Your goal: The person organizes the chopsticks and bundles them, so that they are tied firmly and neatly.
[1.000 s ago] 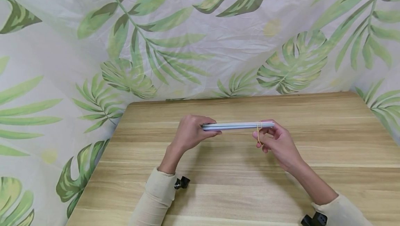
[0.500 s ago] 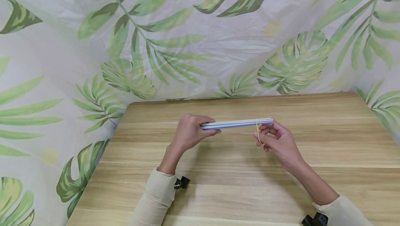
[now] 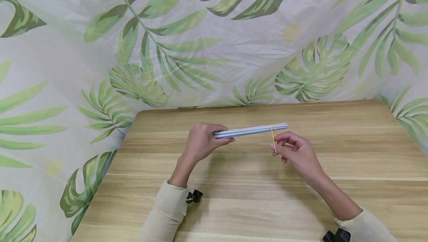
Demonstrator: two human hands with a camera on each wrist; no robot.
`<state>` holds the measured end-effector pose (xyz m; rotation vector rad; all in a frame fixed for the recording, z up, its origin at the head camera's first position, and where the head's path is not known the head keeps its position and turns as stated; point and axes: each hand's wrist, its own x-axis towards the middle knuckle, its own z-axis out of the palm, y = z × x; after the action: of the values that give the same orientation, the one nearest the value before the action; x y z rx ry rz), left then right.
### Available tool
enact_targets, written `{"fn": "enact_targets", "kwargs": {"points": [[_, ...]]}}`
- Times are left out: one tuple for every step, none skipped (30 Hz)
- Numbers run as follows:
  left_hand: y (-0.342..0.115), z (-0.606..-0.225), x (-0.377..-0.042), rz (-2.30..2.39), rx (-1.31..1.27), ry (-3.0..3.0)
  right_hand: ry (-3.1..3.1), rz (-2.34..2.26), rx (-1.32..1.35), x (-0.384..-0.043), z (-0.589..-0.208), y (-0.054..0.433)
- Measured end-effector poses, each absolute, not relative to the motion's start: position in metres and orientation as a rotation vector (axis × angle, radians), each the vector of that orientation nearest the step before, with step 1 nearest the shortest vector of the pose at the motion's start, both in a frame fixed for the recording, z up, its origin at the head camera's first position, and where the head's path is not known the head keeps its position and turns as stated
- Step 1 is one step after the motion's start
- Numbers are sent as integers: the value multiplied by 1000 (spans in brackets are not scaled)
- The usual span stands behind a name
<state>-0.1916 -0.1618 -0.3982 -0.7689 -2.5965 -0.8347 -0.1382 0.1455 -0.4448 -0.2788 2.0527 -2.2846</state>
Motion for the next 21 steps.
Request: {"fn": "enact_targets", "kwargs": {"points": [[-162, -398, -192, -835, -763, -2601, 2058, -2279, -290, -138, -445, 145], [-162, -398, -192, -835, -754, -2606, 2069, -2268, -299, -138, -445, 145], [-162, -398, -192, -836, -746, -2611, 2082, -2255, -306, -138, -445, 145], [-162, -398, -192, -837, -736, -2618, 2095, -2241, -315, -137, -445, 145], [-162, -398, -192, -839, -726, -2626, 2111, -2222, -325, -137, -445, 145], [-162, -398, -192, -840, -715, -2635, 2129, -2202, -339, -136, -445, 145], [-163, -399, -192, -841, -706, -2644, 2149, -2181, -353, -135, -445, 145], [-163, -399, -192, -845, -694, -2654, 2170, -2160, -365, -135, -445, 145], [-163, -399, -192, -848, -683, -2664, 2193, -2136, -376, -134, -444, 144], [-163, -399, -193, -853, -670, -2673, 2219, -2108, -387, -133, -444, 144], [-163, -400, -193, -859, -659, -2682, 2241, -2080, -396, -133, -443, 143], [-163, -400, -193, -866, -646, -2691, 2263, -2050, -402, -132, -443, 143], [-163, -400, -193, -875, -633, -2701, 2281, -2019, -409, -132, -443, 142], [-163, -400, -193, -886, -620, -2711, 2297, -1991, -414, -131, -442, 141], [-163, -399, -192, -894, -608, -2722, 2314, -1961, -423, -131, -442, 141], [-162, -399, -192, -904, -593, -2734, 2322, -1941, -438, -130, -442, 141], [-162, -399, -192, -914, -580, -2747, 2328, -1927, -458, -130, -442, 141], [-162, -399, -192, -923, -566, -2759, 2334, -1918, -483, -130, -442, 141], [-162, -399, -192, -930, -555, -2771, 2339, -1918, -519, -130, -443, 141], [-162, -399, -192, -937, -544, -2781, 2346, -1923, -562, -129, -443, 140], [-162, -399, -192, -941, -535, -2789, 2354, -1924, -623, -129, -444, 140]]}}
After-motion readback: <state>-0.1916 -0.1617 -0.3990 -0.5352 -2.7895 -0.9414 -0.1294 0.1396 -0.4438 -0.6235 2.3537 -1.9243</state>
